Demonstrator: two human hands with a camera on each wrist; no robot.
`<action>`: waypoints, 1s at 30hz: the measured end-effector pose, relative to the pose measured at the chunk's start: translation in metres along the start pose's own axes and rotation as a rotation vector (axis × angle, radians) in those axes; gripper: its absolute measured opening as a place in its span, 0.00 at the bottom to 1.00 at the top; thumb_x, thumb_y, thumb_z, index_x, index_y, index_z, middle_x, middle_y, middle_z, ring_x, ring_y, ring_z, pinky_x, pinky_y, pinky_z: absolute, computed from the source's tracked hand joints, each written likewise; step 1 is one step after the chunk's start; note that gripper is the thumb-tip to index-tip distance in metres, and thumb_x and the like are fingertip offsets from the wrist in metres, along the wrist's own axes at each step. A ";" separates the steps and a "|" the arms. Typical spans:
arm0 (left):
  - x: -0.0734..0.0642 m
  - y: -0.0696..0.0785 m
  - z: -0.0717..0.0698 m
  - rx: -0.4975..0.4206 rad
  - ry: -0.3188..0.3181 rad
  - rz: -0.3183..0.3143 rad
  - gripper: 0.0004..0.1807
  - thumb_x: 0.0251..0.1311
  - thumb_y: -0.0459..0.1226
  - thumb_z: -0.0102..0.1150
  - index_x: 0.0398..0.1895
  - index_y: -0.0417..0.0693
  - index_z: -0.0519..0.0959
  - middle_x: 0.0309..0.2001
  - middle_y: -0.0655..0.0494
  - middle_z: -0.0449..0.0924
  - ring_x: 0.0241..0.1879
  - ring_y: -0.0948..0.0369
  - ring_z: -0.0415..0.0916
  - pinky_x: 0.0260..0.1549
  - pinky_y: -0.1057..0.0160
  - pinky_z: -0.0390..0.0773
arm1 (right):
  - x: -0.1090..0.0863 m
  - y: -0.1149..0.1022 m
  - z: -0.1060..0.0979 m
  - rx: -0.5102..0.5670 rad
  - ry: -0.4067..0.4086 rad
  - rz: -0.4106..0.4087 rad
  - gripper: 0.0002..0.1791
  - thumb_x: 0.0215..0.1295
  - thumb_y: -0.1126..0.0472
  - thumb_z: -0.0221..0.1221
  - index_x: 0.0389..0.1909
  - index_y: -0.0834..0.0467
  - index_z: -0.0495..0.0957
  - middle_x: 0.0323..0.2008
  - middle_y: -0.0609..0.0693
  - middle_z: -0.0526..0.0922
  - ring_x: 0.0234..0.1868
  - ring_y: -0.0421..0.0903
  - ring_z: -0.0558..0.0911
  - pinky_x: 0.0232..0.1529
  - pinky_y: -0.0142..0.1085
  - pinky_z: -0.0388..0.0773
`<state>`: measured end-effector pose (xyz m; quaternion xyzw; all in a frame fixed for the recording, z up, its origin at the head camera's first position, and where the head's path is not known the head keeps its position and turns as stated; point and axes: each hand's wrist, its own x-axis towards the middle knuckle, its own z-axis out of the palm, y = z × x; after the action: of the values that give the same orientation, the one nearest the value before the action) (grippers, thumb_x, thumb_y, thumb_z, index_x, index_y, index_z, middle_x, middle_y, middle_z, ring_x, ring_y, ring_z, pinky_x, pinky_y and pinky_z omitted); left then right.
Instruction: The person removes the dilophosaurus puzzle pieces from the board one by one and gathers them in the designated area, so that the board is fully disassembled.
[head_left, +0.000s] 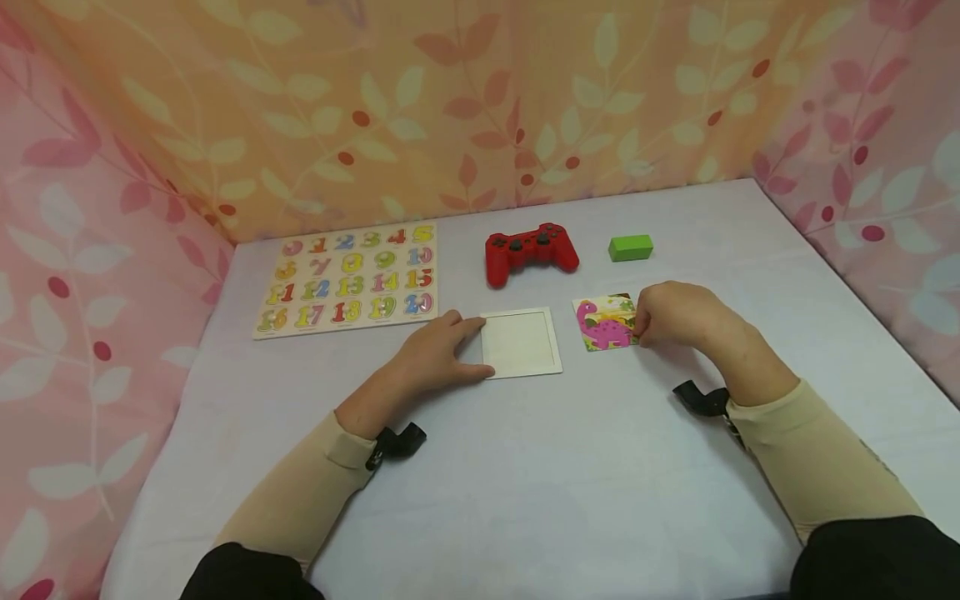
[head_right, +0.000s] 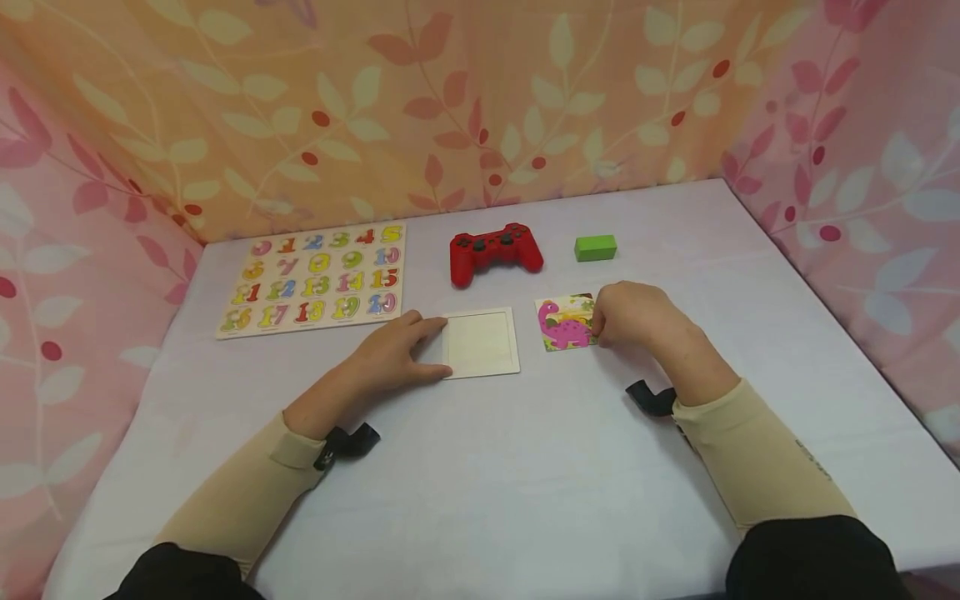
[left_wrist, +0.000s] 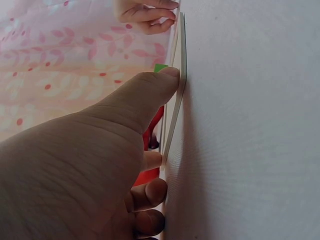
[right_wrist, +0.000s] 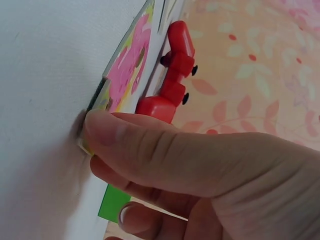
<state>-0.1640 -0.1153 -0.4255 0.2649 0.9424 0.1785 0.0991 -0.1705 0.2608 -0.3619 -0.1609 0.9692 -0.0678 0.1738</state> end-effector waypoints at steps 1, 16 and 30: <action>0.000 0.000 0.000 -0.001 0.000 -0.001 0.48 0.55 0.64 0.69 0.76 0.55 0.68 0.47 0.56 0.71 0.41 0.59 0.70 0.38 0.60 0.72 | 0.000 -0.001 0.000 0.004 -0.005 0.007 0.04 0.53 0.62 0.74 0.30 0.51 0.90 0.35 0.46 0.86 0.38 0.49 0.80 0.41 0.52 0.77; -0.002 -0.004 0.001 -0.005 -0.007 -0.010 0.48 0.55 0.64 0.70 0.77 0.56 0.68 0.46 0.57 0.71 0.41 0.59 0.70 0.37 0.60 0.71 | 0.001 -0.008 0.001 -0.027 0.015 0.035 0.15 0.58 0.60 0.73 0.47 0.59 0.89 0.37 0.53 0.86 0.39 0.52 0.78 0.40 0.51 0.76; -0.006 -0.002 -0.001 -0.007 -0.013 -0.027 0.48 0.54 0.64 0.70 0.77 0.57 0.68 0.47 0.57 0.71 0.41 0.60 0.70 0.37 0.60 0.72 | -0.002 -0.018 -0.001 -0.079 -0.061 0.024 0.12 0.58 0.57 0.74 0.40 0.59 0.89 0.36 0.50 0.83 0.33 0.49 0.76 0.36 0.47 0.76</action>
<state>-0.1601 -0.1200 -0.4251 0.2530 0.9446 0.1787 0.1087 -0.1641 0.2448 -0.3571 -0.1581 0.9672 -0.0225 0.1978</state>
